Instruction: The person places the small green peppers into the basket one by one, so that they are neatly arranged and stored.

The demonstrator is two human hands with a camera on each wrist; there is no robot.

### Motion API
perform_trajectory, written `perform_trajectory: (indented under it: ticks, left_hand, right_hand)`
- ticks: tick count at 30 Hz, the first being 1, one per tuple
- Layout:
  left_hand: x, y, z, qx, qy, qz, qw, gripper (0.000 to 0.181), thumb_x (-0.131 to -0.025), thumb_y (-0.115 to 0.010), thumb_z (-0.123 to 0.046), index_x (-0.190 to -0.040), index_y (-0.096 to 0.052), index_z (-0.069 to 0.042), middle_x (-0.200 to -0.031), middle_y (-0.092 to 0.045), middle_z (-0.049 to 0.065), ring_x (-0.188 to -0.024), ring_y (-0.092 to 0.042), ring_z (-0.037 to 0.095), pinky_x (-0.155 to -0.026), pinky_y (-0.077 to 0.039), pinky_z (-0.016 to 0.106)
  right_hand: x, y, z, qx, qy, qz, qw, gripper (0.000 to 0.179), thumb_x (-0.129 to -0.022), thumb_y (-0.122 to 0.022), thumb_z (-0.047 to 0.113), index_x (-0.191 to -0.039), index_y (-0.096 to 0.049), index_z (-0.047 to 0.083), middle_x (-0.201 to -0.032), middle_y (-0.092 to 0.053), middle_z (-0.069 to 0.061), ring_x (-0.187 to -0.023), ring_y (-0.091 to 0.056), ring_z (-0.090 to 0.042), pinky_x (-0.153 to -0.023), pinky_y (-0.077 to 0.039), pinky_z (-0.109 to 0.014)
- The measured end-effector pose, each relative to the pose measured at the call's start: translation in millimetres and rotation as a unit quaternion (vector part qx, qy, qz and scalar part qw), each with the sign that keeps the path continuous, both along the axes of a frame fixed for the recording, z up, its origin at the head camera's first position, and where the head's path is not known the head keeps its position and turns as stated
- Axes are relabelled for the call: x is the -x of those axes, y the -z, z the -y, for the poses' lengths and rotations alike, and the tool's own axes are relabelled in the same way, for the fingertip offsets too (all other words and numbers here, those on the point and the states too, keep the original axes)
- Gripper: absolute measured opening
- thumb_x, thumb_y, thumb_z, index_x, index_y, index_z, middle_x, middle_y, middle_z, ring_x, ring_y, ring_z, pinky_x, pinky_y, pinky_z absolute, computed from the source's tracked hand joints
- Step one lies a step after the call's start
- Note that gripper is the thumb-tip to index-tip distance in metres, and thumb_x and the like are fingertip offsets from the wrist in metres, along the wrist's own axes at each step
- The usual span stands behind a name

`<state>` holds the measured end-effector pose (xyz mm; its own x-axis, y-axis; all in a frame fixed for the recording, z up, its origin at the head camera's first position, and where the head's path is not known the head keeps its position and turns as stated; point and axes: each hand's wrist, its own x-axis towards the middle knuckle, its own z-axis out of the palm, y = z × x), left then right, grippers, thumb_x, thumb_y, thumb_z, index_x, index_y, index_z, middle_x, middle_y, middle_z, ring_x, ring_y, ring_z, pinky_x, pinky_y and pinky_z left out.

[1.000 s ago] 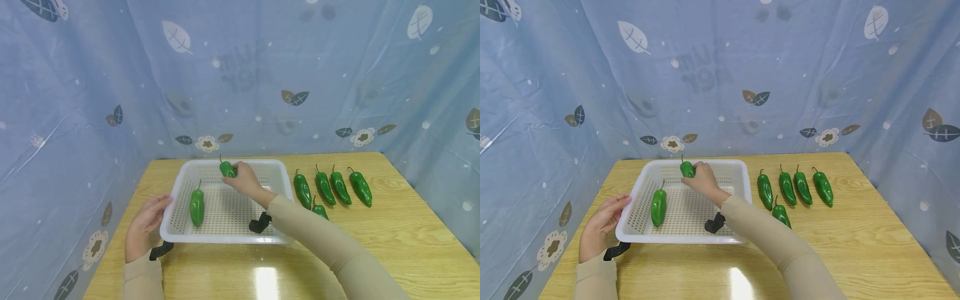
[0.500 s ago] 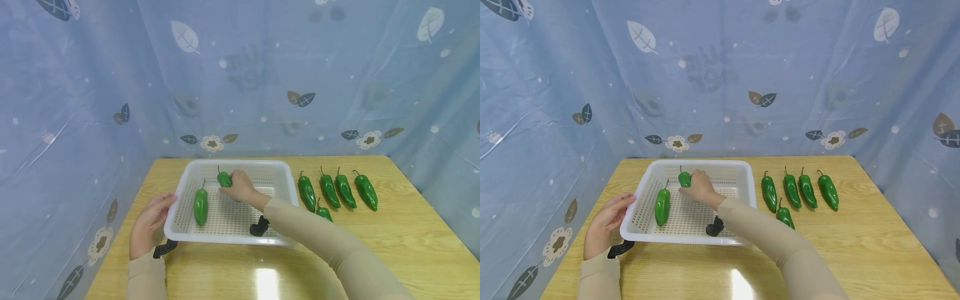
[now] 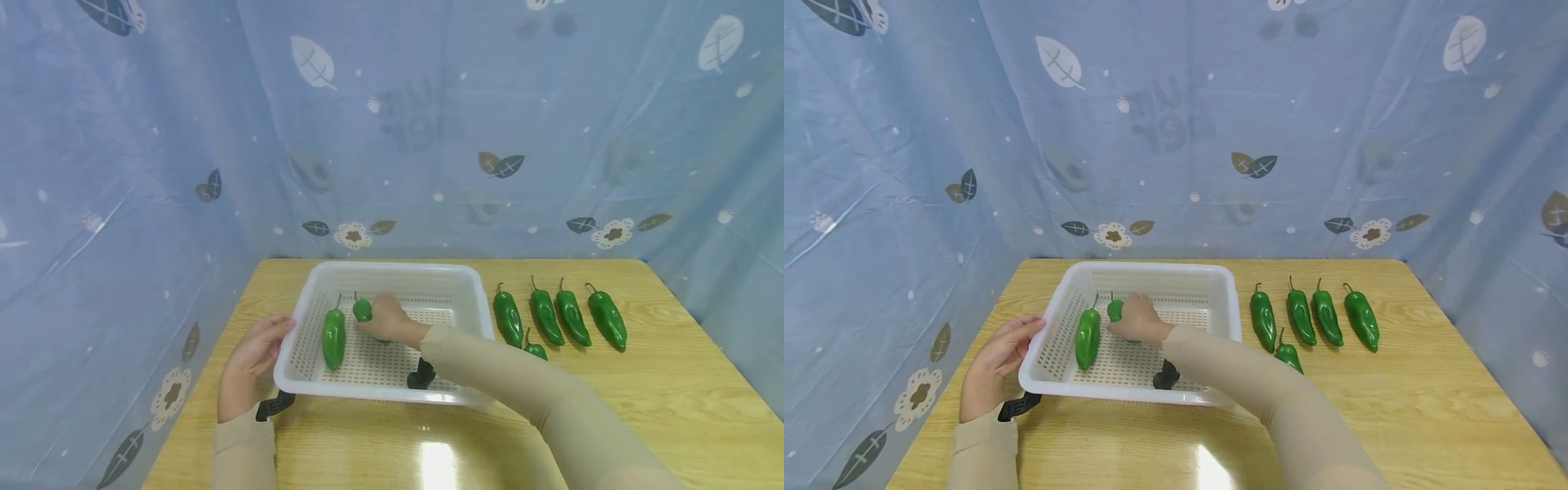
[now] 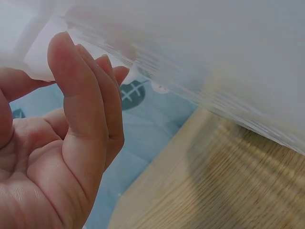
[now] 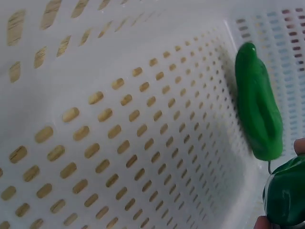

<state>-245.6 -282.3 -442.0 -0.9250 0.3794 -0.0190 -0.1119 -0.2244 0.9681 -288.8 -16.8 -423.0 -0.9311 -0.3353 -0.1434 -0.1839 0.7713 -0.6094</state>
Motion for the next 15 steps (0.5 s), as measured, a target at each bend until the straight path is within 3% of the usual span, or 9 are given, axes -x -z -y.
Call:
perform_trajectory:
  ticks: [4,10,15]
  left_hand:
    - [0.3,1.9,0.7,-0.004,0.0,0.0,1.0,0.026,-0.101,-0.035,-0.001,-0.111,-0.059,-0.003,-0.1,-0.07,0.005,-0.09,-0.069,0.016,-0.078,-0.057,0.031]
    - [2.5,4.7,1.3,0.008,0.004,-0.016,0.9998,0.028,-0.101,-0.033,0.0,-0.121,-0.046,0.013,-0.1,-0.069,0.006,-0.09,-0.068,0.016,-0.077,-0.057,0.03]
    - [2.2,2.0,0.8,0.028,0.001,-0.03,0.9992,0.029,-0.102,-0.036,-0.003,-0.122,-0.045,0.016,-0.101,-0.069,0.006,-0.091,-0.068,0.016,-0.078,-0.057,0.031]
  right_hand:
    - [0.4,4.2,5,0.003,-0.007,0.015,0.9999,0.033,-0.081,-0.073,0.032,-0.085,-0.053,0.006,-0.059,-0.047,0.001,-0.045,-0.044,-0.009,-0.038,-0.04,-0.019]
    - [1.1,8.7,11,-0.006,-0.014,0.035,0.9993,0.033,-0.082,-0.071,0.034,-0.078,-0.053,0.007,-0.057,-0.047,0.001,-0.043,-0.043,-0.009,-0.038,-0.04,-0.019]
    - [0.9,8.5,15,-0.028,-0.021,0.035,0.9988,0.047,-0.085,-0.068,0.038,-0.098,-0.054,-0.004,-0.077,-0.052,-0.008,-0.052,-0.044,-0.011,-0.044,-0.043,-0.021]
